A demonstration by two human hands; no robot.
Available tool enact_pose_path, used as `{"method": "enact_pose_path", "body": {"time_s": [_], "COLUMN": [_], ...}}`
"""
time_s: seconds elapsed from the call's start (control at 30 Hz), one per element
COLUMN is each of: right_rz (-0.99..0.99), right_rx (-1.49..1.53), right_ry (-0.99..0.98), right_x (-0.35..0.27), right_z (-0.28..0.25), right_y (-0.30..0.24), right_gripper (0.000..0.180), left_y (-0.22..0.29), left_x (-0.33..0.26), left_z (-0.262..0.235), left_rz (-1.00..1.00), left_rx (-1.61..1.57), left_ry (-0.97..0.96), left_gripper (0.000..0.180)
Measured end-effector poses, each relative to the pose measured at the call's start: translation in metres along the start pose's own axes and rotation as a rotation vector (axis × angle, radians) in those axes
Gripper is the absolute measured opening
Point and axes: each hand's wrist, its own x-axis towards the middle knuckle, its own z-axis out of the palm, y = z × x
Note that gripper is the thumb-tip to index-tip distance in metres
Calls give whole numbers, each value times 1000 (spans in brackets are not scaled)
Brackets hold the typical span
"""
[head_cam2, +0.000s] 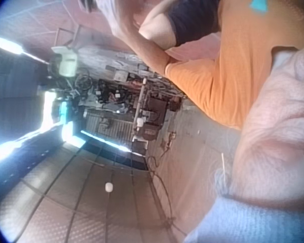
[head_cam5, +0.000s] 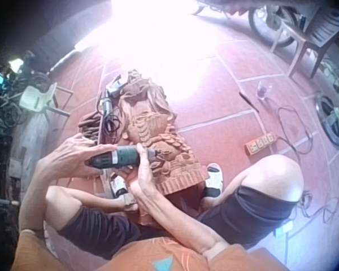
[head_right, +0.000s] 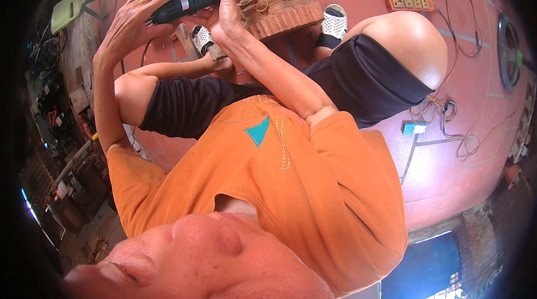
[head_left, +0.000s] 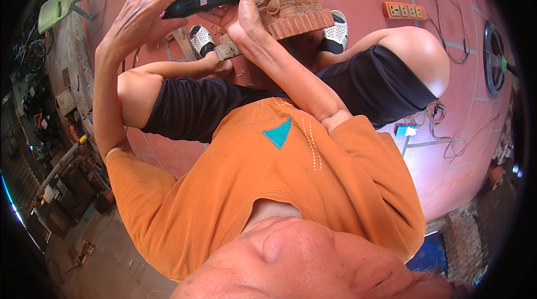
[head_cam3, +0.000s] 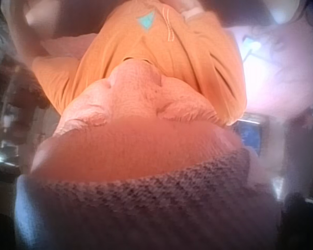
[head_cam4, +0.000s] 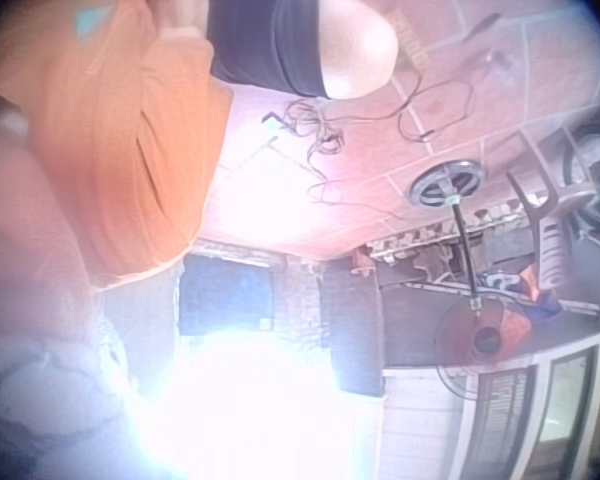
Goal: The person uses a handheld rotary carving tool to refine details on a wooden sculpture. They hold the tool with both hands and carefully work on the surface of the piece, which is positioned between their legs while sitting on the floor.
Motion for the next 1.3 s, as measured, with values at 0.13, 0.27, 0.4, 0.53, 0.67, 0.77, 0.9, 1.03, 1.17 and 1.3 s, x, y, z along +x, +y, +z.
{"method": "enact_pose_path", "body": {"time_s": [0.13,0.27,0.4,0.53,0.67,0.77,0.9,1.03,1.17,1.3], "right_rz": [-13,-4,0,0,8,-1,4,13,1,2], "right_rx": [5,13,13,27,31,21,15,25,10,12], "right_ry": [-8,11,2,17,33,28,33,18,29,12], "right_x": [-1,0,2,1,0,-1,0,1,3,1], "right_z": [-1,-1,-5,-3,-4,-3,-4,-5,-5,-2], "right_y": [0,-2,-1,-3,-4,-4,-4,-4,1,2], "right_gripper": [52,51,50,49,48,47,47,47,50,53], "left_y": [1,1,2,3,2,1,-1,0,1,2], "left_x": [1,3,5,6,7,7,8,7,5,2], "left_z": [-1,0,1,1,4,6,10,9,5,1], "left_rz": [-12,2,5,7,10,21,51,36,20,-25], "left_rx": [3,-4,-16,-4,-12,-9,-8,0,9,25], "left_ry": [-9,-2,1,-2,-3,3,51,61,22,-34], "left_gripper": [84,84,84,83,82,82,77,75,79,85]}}
